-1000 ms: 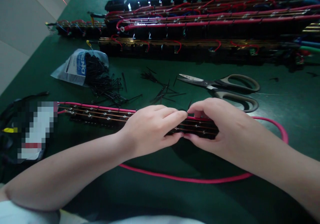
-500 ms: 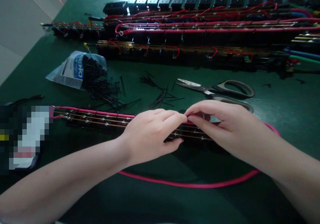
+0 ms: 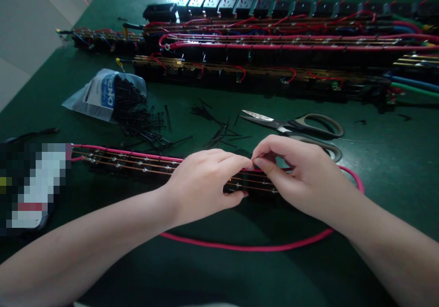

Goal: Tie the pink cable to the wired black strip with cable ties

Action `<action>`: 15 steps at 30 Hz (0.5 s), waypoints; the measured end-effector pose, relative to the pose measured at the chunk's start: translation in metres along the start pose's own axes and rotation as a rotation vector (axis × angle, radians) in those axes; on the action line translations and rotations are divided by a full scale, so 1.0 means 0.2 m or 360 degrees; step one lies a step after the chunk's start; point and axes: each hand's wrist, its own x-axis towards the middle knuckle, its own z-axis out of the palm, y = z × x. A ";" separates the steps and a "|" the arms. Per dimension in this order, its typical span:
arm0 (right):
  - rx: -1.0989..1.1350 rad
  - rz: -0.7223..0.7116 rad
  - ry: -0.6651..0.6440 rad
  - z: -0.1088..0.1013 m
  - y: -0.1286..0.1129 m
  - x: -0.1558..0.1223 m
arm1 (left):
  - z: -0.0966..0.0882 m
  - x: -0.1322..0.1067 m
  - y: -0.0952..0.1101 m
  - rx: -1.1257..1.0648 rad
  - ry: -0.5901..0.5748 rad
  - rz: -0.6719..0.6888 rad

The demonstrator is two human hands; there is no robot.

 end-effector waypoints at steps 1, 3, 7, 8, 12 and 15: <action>0.0021 0.0024 0.0003 0.00 0.00 0.00 | 0.00 0.00 0.00 -0.0002 -0.0003 -0.0001; 0.0061 0.0072 0.0013 0.00 0.01 0.00 | 0.00 0.00 0.00 -0.0011 -0.0002 0.0002; 0.0142 0.0150 0.0015 0.01 0.01 0.01 | 0.00 0.00 0.00 -0.0027 -0.0002 0.0006; 0.0158 0.0166 0.0003 0.01 0.02 0.01 | 0.00 0.00 0.00 -0.0028 -0.0007 0.0001; -0.0016 0.0121 -0.0033 0.01 0.01 0.02 | 0.02 -0.02 -0.01 0.0017 0.0023 -0.0007; -0.0298 -0.0040 0.0073 0.00 -0.01 -0.03 | 0.04 -0.04 -0.01 0.0116 0.0098 0.0065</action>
